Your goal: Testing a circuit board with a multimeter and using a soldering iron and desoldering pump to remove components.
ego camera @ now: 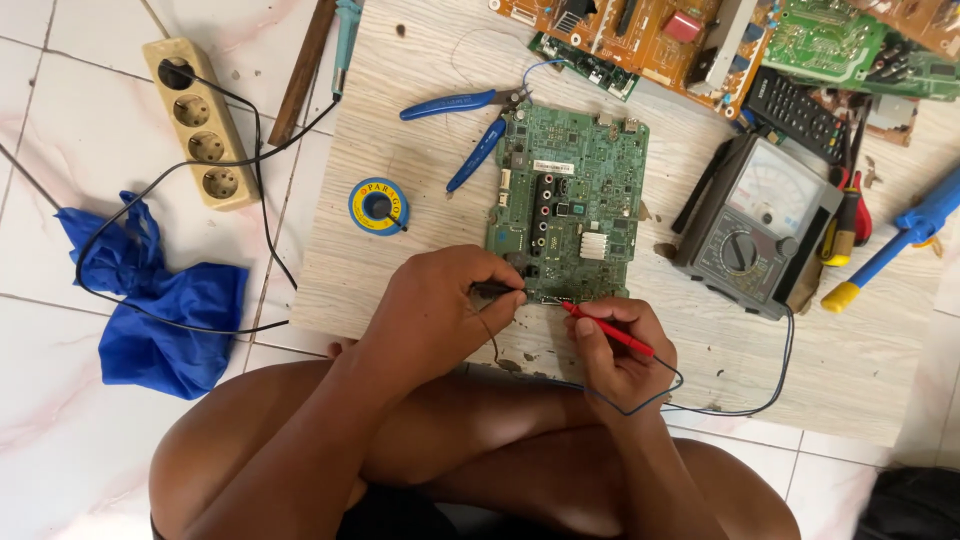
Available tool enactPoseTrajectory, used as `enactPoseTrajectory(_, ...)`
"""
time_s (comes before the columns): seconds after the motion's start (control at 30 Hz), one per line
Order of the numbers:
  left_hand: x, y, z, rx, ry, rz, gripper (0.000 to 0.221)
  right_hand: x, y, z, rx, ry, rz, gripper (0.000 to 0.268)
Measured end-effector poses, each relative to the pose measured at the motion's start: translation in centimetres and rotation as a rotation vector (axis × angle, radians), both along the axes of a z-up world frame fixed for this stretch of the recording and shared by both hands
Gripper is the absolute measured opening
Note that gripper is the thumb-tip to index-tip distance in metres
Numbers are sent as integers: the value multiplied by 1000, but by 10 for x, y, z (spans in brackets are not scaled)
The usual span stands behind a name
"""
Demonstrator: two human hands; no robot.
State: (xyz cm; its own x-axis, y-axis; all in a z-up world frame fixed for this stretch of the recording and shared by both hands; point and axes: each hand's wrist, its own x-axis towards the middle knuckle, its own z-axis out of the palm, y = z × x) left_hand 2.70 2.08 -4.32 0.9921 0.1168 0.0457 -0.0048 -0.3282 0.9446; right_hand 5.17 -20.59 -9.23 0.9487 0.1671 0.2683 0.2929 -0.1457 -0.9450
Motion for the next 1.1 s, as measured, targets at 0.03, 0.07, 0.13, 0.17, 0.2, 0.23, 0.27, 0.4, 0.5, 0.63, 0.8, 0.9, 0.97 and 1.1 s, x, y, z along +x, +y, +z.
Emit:
enactPoseTrajectory(0.03, 0, -1, 0, 10, 13, -9, 12, -1, 0, -1, 0, -3, 4, 11)
enactPoseTrajectory(0.07, 0, 0, -1, 5, 7, -2, 12, -1, 1, 1, -4, -10, 11, 11)
enactPoseTrajectory(0.13, 1, -1, -2, 24, 37, -27, 14, -2, 3, 5, -37, -9, 23, 8)
enactPoseTrajectory(0.17, 1, -1, -3, 21, 34, -25, 14, -2, 4, 6, -39, -12, 25, 8)
enactPoseTrajectory(0.2, 2, -2, -5, 50, 55, -26, 14, -2, 5, 8, -53, -1, 23, 7)
enactPoseTrajectory(0.23, 2, -2, -7, 83, 76, -28, 14, -2, 7, 9, -63, 10, 21, 7)
enactPoseTrajectory(0.27, 2, -2, -6, 83, 73, -26, 14, -3, 8, 8, -62, 7, 22, 7)
enactPoseTrajectory(0.4, 3, -2, -4, 90, 77, -53, 15, -6, 9, 6, -46, 11, 14, 7)
enactPoseTrajectory(0.5, 4, -4, -8, 108, 66, -59, 15, -8, 8, 1, -48, 43, 2, 7)
enactPoseTrajectory(0.63, 5, -6, -8, 127, 58, -61, 13, -6, 9, -1, -42, 78, 0, 7)
enactPoseTrajectory(0.8, 6, -10, -10, 191, 58, -51, 10, -6, 12, 5, -52, 96, 7, 6)
enactPoseTrajectory(0.9, 5, -10, -10, 180, 65, -50, 9, -6, 12, 4, -57, 94, 8, 5)
enactPoseTrajectory(0.97, 5, -10, -10, 172, 65, -46, 10, -6, 12, 2, -49, 94, 9, 4)
enactPoseTrajectory(1.1, 6, -11, -10, 186, 79, -59, 10, -6, 9, 3, -87, 104, -4, 7)
